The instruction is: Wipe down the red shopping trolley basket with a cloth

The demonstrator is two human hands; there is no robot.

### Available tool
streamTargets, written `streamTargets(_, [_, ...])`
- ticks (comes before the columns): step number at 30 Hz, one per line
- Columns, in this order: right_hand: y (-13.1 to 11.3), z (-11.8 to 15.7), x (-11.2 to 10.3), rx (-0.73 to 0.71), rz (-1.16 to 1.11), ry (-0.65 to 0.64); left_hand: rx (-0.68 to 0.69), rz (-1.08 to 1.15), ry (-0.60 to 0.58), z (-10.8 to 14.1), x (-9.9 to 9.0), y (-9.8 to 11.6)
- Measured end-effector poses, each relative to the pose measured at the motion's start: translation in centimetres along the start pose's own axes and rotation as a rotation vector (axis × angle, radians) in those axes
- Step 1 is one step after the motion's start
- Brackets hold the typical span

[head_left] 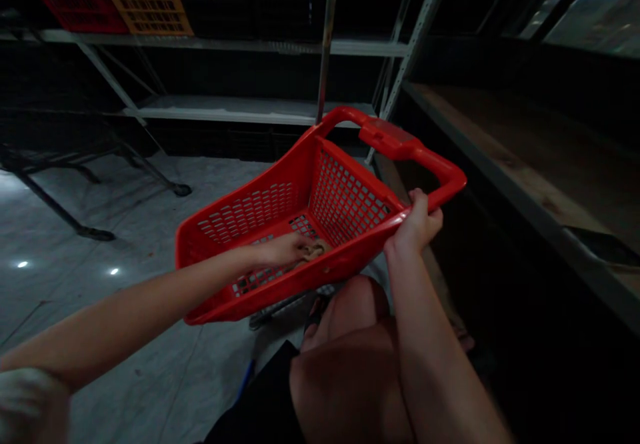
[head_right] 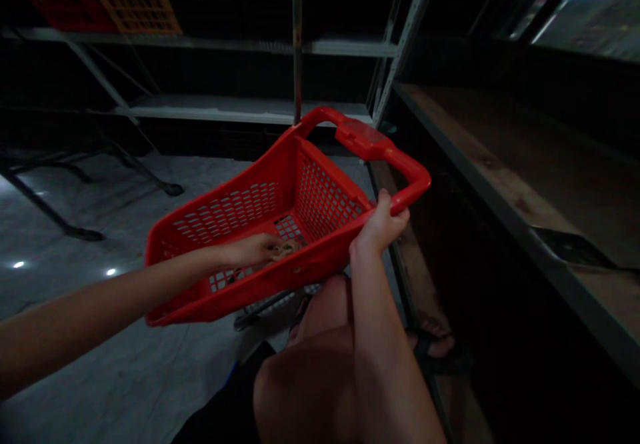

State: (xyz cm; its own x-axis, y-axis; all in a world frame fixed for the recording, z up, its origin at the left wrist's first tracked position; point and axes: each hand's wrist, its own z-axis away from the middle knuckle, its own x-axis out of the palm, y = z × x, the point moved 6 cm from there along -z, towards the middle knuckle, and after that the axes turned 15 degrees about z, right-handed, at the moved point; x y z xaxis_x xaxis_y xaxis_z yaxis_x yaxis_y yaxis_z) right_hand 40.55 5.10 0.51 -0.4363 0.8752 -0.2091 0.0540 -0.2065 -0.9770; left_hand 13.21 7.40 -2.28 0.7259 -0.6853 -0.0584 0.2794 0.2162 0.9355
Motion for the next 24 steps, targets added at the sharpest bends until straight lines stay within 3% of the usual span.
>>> streamTargets(3, [0.3,0.5,-0.8,0.007,-0.088,0.042,0.099,0.056,-0.067,-1.4,1.8,1.5])
streamTargets(9, [1.1,1.2,-1.5,0.007,-0.129,0.054,0.365,0.176,0.249,-9.5,6.5,5.6])
streamTargets(14, [1.1,2.2,-1.8,0.045,-0.292,0.076,0.536,0.147,0.316,-10.9,7.1,6.6])
streamTargets(17, [0.9,2.7,-1.6,0.063,-0.329,0.067,0.540,0.206,0.246,-10.7,5.7,6.2])
streamTargets(19, [0.7,3.0,-1.3,0.062,-0.331,0.062,0.517,0.222,0.275,-11.0,3.4,6.2])
streamTargets(22, [0.7,3.7,-0.7,0.050,-0.284,0.064,0.562,0.228,0.568,-11.6,-2.1,7.7])
streamTargets(24, [0.7,4.2,-0.3,0.044,-0.248,0.083,0.661,0.178,0.734,-11.6,-4.6,9.6])
